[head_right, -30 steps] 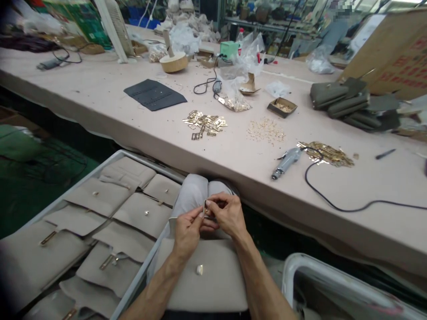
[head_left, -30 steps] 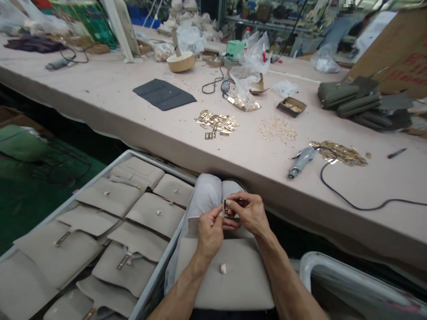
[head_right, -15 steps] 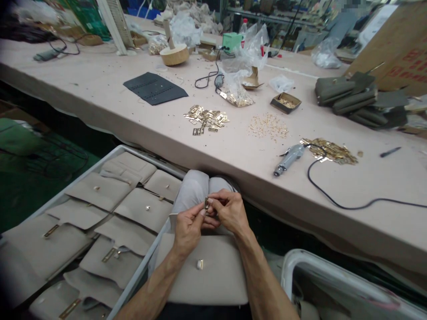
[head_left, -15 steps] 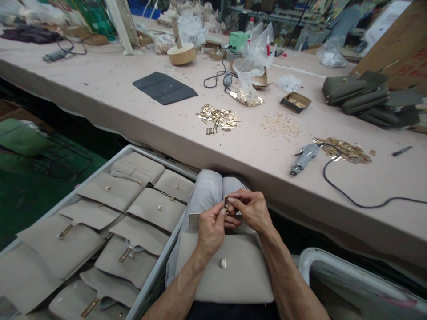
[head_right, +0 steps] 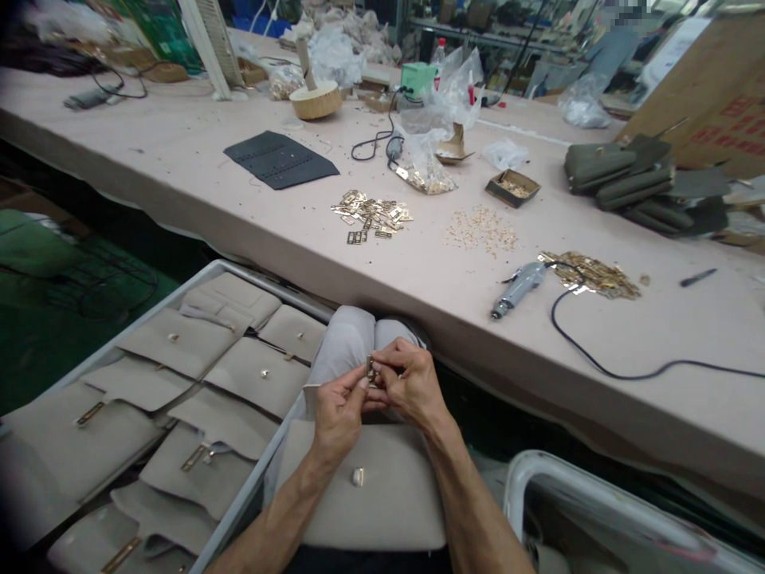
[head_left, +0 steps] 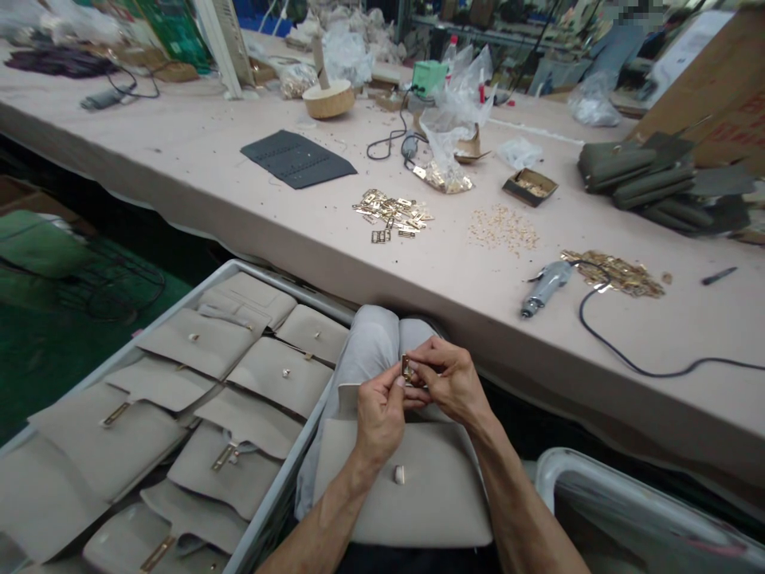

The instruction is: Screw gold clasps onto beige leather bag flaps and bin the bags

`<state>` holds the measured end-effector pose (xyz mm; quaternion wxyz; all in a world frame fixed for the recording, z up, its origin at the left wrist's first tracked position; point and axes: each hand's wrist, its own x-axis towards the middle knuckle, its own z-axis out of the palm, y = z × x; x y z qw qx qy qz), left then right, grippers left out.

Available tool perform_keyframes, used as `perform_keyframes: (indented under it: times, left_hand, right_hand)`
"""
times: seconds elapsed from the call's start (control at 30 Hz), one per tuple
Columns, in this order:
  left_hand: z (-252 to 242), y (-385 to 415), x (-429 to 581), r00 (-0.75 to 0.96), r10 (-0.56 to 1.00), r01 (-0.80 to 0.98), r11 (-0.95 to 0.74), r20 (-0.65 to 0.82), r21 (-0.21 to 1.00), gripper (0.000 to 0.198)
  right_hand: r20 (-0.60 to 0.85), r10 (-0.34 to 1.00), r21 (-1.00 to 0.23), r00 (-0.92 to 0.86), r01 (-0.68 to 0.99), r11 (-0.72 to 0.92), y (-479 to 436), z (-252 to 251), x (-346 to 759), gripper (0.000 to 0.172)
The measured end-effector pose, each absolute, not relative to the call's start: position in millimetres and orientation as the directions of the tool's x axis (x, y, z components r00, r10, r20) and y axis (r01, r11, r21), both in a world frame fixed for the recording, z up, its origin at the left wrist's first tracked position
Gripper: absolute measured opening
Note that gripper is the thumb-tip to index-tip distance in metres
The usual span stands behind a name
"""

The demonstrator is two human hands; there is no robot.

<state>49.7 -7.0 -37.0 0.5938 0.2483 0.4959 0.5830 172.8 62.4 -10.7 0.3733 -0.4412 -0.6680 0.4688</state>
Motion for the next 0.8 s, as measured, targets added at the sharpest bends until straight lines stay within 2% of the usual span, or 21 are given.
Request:
perform_keyframes:
  times: [0.4, 0.63, 0.8]
  left_hand:
    - [-38, -8, 51, -0.186, 0.944, -0.453, 0.164, -0.273, 0.876, 0.051]
    - [-37, -8, 50, -0.189, 0.943, -0.449, 0.164, -0.272, 0.879, 0.052]
    - [-37, -9, 49, -0.187, 0.941, -0.455, 0.17, -0.281, 0.874, 0.055]
  right_hand:
    - [0.179, 0.922, -0.889, -0.345, 0.346, 0.301, 60, -6, 171, 0.017]
    - [0.164, 0.928, -0.9, -0.336, 0.335, 0.28, 59, -10, 171, 0.017]
    - [0.083, 0.951, -0.926, -0.297, 0.33, 0.184, 57, -15, 173, 0.015]
